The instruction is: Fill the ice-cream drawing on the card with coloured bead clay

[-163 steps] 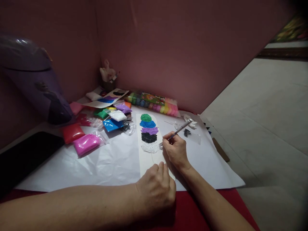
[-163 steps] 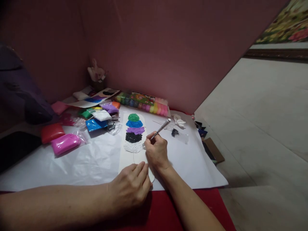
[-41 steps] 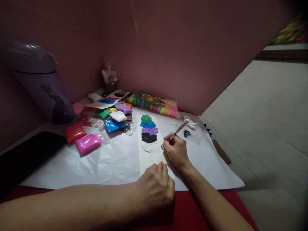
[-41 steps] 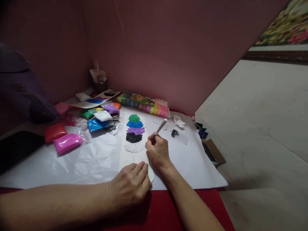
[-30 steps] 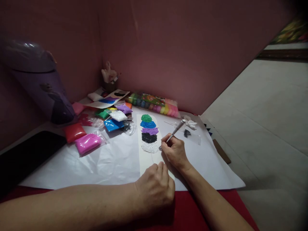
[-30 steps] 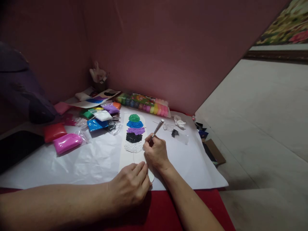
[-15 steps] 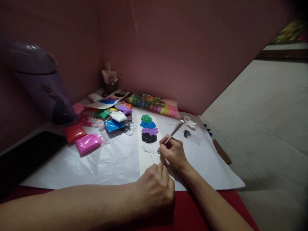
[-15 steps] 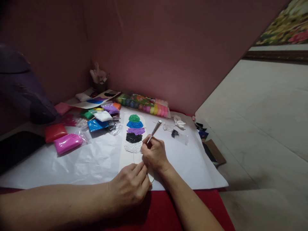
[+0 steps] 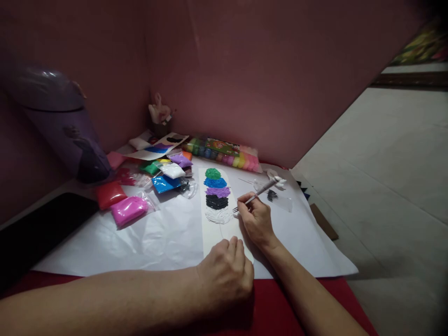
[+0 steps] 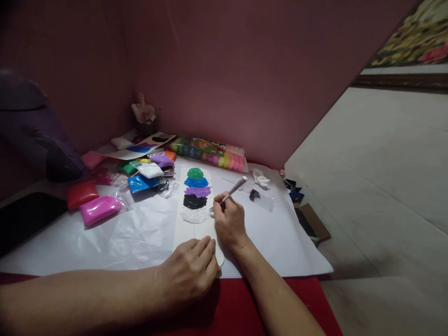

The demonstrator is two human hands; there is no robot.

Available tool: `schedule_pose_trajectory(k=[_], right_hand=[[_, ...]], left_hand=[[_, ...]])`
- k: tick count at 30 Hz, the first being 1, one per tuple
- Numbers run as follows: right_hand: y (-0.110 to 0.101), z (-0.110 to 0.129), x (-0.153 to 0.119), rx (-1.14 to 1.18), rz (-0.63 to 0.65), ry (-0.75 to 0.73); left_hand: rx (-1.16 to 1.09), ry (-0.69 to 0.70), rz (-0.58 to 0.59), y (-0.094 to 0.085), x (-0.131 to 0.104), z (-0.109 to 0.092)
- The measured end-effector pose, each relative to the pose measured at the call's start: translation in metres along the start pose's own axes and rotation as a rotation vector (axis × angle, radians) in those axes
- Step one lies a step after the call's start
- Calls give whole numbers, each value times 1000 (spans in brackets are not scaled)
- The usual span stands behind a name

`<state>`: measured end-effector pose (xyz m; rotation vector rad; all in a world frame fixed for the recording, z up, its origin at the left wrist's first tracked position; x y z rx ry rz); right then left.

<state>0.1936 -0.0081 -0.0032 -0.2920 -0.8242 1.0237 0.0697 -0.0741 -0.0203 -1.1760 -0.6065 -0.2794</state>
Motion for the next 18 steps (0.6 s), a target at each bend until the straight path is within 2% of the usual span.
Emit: schedule_pose_trajectory(k=[2, 4, 7, 10, 11, 13, 14, 18], right_hand=[[-2, 2, -1, 47, -40, -3], [-4, 7, -2, 57, -81, -67], [-7, 23, -8, 14, -117, -319], [-7, 39, -19, -28, -89, -568], [-6, 42, -22, -31, -64, -617], [-7, 46, -26, -60, -87, -657], [-8, 46, -27, -85, -106, -657], [-9, 48, -29, -185, -151, -612]], left_hand=[[-22, 1, -7, -4, 2, 3], [-88, -9, -55, -12, 6, 10], [-222, -86, -251, -34, 13, 28], [-364, -293, -421, -50, 17, 54], [-377, -389, -426, -51, 18, 64], [-376, -429, -306, -48, 22, 74], [-371, -381, -250, -46, 24, 76], [-256, -220, -193, -46, 27, 81]])
Point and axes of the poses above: each hand's wrist, its own x-axis towards the middle knuckle, its own y-axis out of the palm, z = x × y, the point moved 5 cm from there along x, towards the middle knuckle, and after that the axes turned 2 degrees about z, right-handed, at the moved point
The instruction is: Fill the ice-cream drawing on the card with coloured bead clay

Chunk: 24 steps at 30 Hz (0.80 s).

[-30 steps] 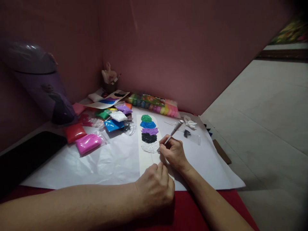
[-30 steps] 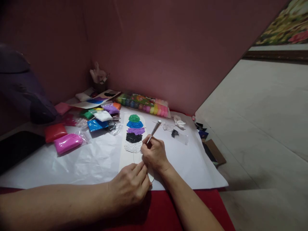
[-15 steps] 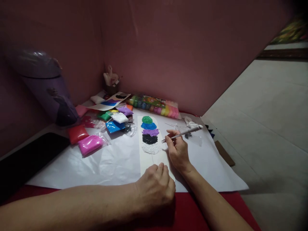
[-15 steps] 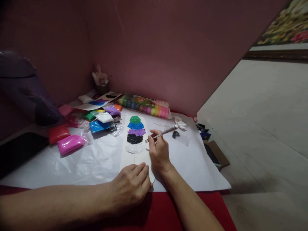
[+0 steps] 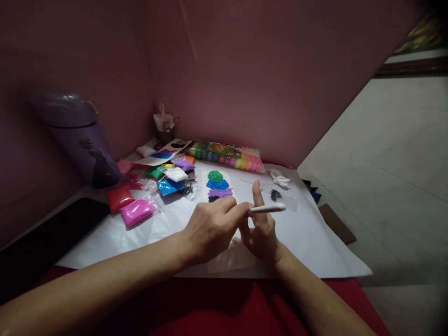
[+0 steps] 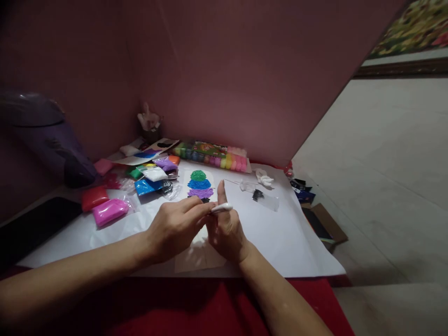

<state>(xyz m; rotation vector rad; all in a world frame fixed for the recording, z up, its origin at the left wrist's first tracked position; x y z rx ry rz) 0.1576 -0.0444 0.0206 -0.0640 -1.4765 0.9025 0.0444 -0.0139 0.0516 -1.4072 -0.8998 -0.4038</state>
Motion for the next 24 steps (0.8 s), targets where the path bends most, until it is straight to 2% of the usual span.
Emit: schedule_pose_trajectory(k=[2, 3, 5, 8, 10, 14, 18, 21, 24], right_hand=[[0, 1, 1, 35, 13, 7], [0, 1, 2, 72, 19, 12], [0, 0, 4, 142, 22, 32], [3, -6, 5, 197, 36, 104], [7, -12, 4, 269, 60, 194], [18, -27, -3, 459, 79, 517], [32, -36, -12, 618, 156, 754], [40, -38, -16, 677, 247, 820], [44, -40, -18, 722, 258, 860]], left_hand=[[-2, 40, 6, -2, 2, 2], [-25, 18, -5, -3, 3, 5], [-106, -119, -48, -8, 5, 15], [-290, -406, -105, -10, -1, 36], [-432, -547, -85, -5, -10, 47], [-622, -720, -108, 8, -34, 61], [-705, -724, -75, 21, -47, 60], [-708, -704, -90, 21, -50, 57], [-732, -676, -121, 21, -50, 55]])
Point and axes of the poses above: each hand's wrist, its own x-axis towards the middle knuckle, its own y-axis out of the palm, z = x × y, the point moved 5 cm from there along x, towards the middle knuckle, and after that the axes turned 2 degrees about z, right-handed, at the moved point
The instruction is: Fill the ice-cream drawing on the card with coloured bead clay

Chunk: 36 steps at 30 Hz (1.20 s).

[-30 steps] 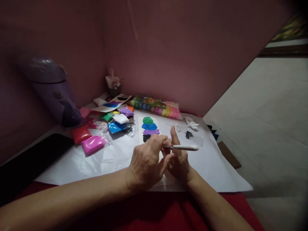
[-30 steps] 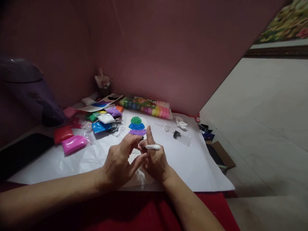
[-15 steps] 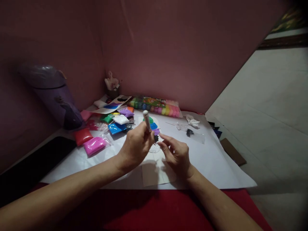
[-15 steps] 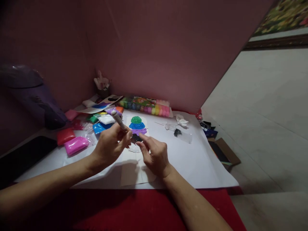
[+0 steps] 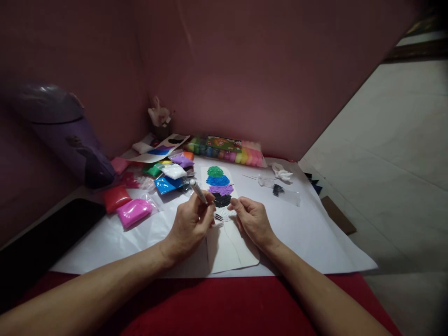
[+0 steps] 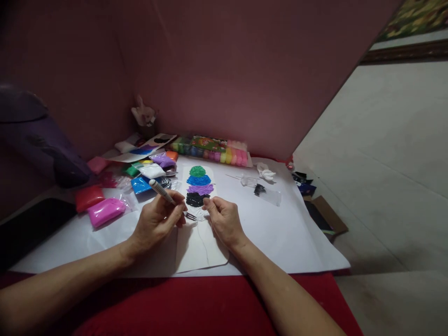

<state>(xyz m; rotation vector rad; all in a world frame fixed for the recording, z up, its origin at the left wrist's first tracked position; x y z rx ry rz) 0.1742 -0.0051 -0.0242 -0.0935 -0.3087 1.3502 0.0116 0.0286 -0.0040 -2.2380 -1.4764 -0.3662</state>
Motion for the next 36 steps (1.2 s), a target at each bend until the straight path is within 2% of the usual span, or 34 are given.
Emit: schedule_pose_trajectory(k=[5, 17, 26, 30, 36], right_hand=[[0, -1, 1, 3, 1, -3], [-1, 2, 2, -115, 5, -57], [-1, 4, 1, -195, 11, -72], [-1, 6, 1, -235, 4, -94], [-1, 9, 1, -258, 6, -107]], left_hand=[[-20, 11, -9, 3, 0, 3], [-60, -70, 13, 9, -1, 6], [8, -127, 2, 3, 1, 10], [114, -115, -26, -1, 2, 7], [137, -125, -54, -5, 3, 3]])
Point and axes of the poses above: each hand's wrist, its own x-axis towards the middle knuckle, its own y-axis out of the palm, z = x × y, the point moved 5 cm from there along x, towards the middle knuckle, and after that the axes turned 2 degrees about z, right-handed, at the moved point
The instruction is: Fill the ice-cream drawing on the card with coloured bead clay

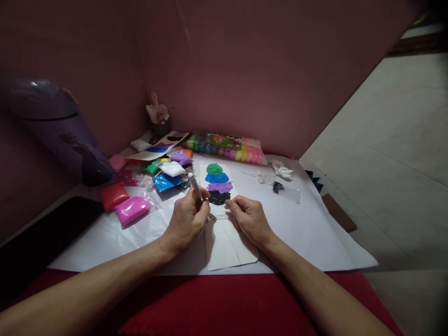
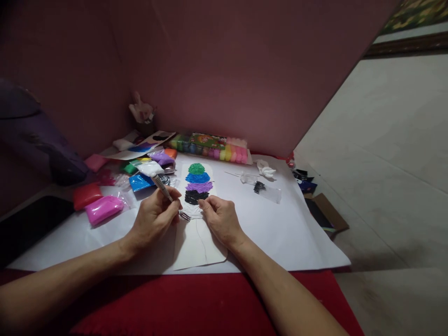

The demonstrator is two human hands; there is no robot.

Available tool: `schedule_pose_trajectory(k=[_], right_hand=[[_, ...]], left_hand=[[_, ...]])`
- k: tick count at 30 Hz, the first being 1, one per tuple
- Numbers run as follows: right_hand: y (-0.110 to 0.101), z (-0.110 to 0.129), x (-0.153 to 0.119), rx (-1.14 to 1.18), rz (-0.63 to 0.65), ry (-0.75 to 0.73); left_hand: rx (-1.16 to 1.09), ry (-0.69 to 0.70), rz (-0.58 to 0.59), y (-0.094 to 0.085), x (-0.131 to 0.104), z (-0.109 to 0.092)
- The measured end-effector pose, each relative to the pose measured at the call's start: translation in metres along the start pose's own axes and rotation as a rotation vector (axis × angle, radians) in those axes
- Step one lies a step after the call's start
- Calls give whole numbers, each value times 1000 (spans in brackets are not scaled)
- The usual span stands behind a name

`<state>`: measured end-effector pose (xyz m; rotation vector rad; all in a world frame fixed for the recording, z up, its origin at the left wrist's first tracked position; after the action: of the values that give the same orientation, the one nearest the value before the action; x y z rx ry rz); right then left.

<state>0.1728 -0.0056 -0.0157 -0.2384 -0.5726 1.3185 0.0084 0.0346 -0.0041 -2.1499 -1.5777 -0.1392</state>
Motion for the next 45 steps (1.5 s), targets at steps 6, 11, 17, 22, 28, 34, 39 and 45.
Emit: schedule_pose_trajectory(k=[6, 11, 17, 22, 28, 34, 39, 45], right_hand=[[0, 1, -1, 6, 5, -5], [0, 0, 0, 6, 10, 10], [0, 0, 0, -13, 7, 1], [0, 1, 0, -8, 4, 0], [-1, 0, -1, -17, 5, -5], [0, 0, -1, -19, 12, -9], [0, 1, -1, -20, 12, -8], [1, 1, -1, -32, 13, -13]], left_hand=[[-7, -41, -50, -6, 1, 3], [-167, -61, -34, -2, 1, 6], [-130, -57, 2, 2, 2, 6], [-75, -25, -21, -2, 3, 3], [-16, -11, -56, -7, 5, 6], [-73, -33, -63, -8, 5, 6], [-89, -35, -38, -5, 5, 5], [-22, -40, -45, -8, 8, 4]])
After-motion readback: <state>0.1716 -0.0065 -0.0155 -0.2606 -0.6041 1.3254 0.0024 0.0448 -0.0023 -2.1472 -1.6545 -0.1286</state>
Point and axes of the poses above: each hand's wrist, its own x-axis towards the middle knuckle, its own y-axis out of the palm, z = x × y, the point moved 5 cm from there along x, towards the middle knuckle, and after that the axes turned 2 degrees about z, right-handed, at the moved point
